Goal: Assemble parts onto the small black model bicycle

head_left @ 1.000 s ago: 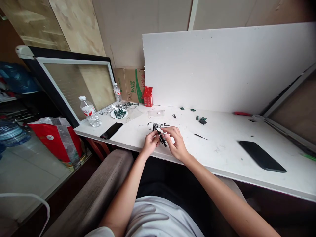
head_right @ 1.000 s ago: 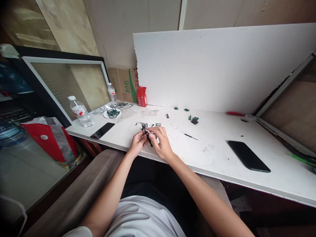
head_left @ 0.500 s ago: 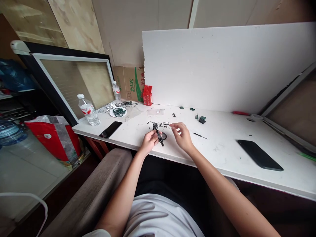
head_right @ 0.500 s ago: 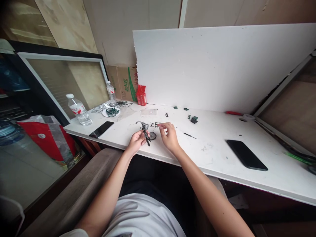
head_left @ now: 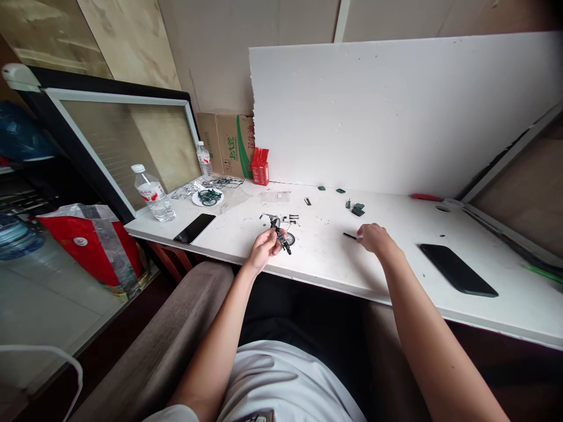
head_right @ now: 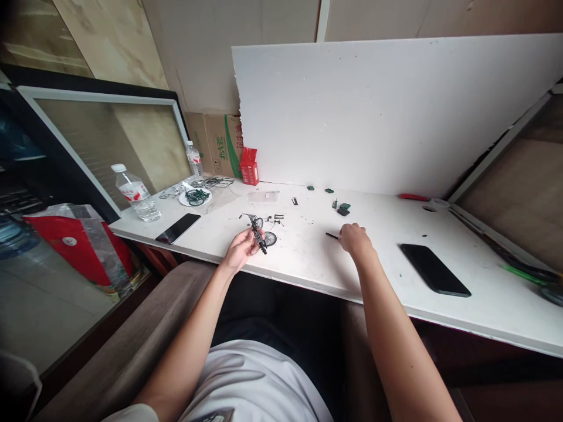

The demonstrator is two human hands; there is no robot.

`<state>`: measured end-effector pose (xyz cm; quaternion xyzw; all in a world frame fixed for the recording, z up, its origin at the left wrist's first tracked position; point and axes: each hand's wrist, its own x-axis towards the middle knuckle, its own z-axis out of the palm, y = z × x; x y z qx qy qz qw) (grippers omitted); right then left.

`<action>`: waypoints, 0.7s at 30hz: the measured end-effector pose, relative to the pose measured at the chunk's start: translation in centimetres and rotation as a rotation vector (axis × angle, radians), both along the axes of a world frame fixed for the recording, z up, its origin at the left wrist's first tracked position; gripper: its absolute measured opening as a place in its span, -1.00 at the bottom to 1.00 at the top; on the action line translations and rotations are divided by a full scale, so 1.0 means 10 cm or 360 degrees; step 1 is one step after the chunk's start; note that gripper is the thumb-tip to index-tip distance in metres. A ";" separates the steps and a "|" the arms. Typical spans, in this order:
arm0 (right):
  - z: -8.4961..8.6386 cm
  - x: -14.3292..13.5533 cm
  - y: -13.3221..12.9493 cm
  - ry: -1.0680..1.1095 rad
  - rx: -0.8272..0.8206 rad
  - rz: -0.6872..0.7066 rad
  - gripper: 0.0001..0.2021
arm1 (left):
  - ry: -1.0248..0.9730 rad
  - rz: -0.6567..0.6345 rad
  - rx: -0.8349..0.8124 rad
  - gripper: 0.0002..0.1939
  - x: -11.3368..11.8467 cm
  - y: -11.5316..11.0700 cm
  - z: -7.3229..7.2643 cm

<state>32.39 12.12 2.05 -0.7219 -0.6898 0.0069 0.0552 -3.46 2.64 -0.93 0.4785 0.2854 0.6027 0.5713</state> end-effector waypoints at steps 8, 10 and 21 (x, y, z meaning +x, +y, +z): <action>0.18 -0.12 -0.13 0.0078 -0.0229 -0.0085 -0.67 | 0.0090 0.0019 0.0044 -0.55 0.00 -0.01 0.00; 0.18 -0.14 -0.14 0.0113 -0.0202 -0.0020 -0.70 | 0.0126 0.0061 0.0016 -0.58 0.01 0.00 0.00; 0.05 -0.39 -0.15 0.0403 0.0306 0.0483 -0.77 | 0.0467 0.0112 -0.0084 -0.81 0.10 0.04 0.14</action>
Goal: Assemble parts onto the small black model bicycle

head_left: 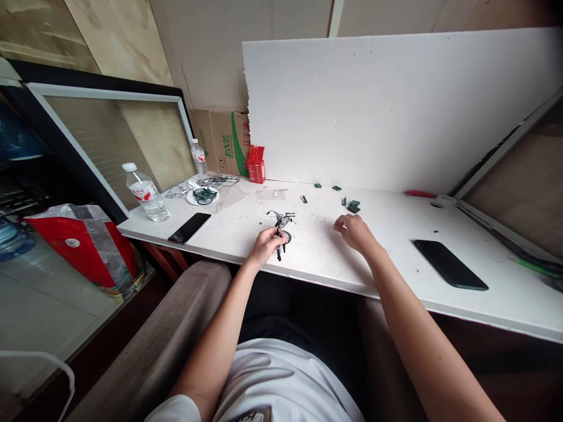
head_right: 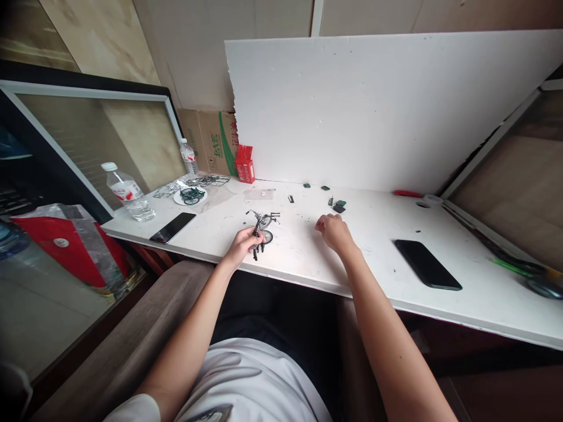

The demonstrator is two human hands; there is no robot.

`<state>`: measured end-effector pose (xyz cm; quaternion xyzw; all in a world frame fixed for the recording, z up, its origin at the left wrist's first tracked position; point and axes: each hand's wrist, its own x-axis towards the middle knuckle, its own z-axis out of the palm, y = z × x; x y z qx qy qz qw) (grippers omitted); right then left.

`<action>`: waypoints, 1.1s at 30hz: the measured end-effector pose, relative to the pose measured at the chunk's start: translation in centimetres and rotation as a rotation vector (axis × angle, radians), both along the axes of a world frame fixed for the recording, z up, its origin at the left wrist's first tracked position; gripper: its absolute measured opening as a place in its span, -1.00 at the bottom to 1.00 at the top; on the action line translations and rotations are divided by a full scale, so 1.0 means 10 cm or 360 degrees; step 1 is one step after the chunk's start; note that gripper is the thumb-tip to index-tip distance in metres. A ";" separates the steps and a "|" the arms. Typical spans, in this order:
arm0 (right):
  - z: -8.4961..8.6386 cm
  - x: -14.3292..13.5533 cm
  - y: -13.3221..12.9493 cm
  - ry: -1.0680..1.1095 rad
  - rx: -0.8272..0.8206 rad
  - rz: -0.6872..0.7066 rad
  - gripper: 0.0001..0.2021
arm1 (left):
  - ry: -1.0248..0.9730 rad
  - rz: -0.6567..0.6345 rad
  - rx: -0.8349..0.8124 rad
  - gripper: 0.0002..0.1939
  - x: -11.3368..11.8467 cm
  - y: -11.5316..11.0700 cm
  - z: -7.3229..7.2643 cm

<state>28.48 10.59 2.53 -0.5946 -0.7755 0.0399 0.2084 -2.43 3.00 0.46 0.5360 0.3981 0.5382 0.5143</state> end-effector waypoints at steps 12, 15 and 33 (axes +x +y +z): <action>-0.06 -0.83 -0.24 0.1171 0.0397 0.0474 -0.53 | 0.0024 0.0111 0.0210 -0.80 0.01 0.09 -0.08; -0.12 -0.99 -0.32 0.1354 0.0412 0.0424 -0.56 | 0.0072 0.0115 0.0200 -0.81 0.00 0.06 -0.07; -0.25 -1.25 -0.54 0.1770 0.0290 0.0475 -0.62 | 0.0172 0.0274 0.0396 -0.65 -0.09 0.16 -0.25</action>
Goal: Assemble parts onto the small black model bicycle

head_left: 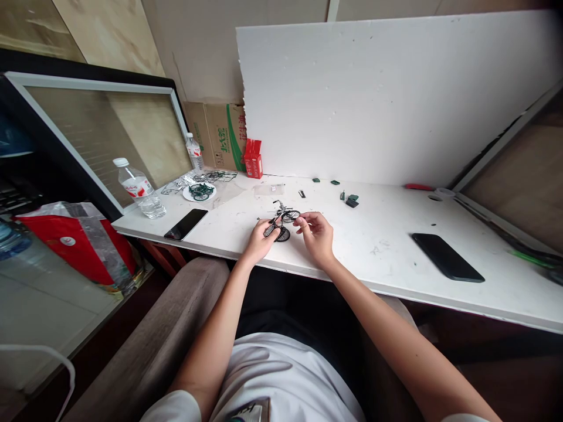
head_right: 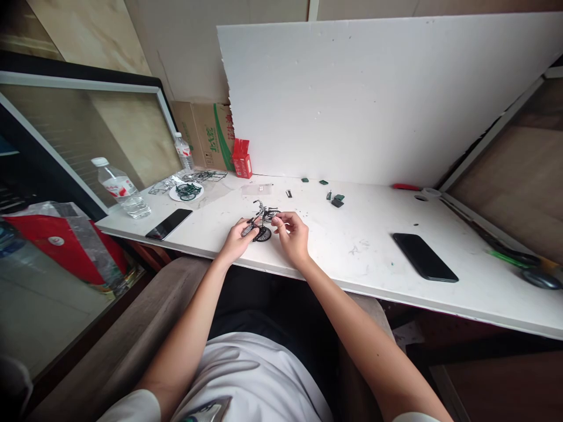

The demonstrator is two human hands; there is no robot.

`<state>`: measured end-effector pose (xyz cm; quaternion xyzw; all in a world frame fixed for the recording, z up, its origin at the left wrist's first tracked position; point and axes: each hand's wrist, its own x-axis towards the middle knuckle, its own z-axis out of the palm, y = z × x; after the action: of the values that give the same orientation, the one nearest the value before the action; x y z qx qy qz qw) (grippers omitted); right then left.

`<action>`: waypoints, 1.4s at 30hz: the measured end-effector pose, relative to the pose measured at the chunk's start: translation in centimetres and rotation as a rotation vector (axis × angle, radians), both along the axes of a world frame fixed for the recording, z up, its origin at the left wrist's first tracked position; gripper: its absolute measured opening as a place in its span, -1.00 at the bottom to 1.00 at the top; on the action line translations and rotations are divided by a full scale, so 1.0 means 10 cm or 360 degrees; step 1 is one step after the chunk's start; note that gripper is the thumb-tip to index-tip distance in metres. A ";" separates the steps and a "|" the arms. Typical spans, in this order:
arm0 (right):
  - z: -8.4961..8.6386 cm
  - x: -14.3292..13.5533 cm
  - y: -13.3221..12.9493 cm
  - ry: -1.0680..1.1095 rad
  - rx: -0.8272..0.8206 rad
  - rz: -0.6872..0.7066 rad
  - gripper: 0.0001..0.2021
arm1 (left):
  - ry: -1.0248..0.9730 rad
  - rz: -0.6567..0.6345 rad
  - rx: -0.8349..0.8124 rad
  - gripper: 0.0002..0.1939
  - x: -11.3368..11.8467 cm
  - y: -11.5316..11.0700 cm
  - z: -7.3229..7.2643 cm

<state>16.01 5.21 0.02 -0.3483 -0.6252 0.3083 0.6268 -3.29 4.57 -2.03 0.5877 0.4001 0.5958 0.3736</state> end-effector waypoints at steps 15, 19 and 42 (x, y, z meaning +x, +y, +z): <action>-0.10 -0.05 0.01 -0.0241 0.0197 -0.0063 -0.69 | -0.0480 0.0155 -0.0161 -0.53 0.05 -0.01 -0.04; -0.11 -0.06 0.00 -0.0310 0.0234 -0.0092 -0.67 | -0.0413 0.0198 -0.0111 -0.56 0.06 -0.02 -0.05; -0.08 -0.07 -0.05 -0.0392 0.0324 -0.0115 -0.71 | -0.0199 0.0333 0.0032 -0.54 0.04 -0.05 -0.09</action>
<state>15.28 4.71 -0.76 -0.3403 -0.7125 0.1756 0.5880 -2.89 4.07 -2.97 0.5080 0.4291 0.6712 0.3275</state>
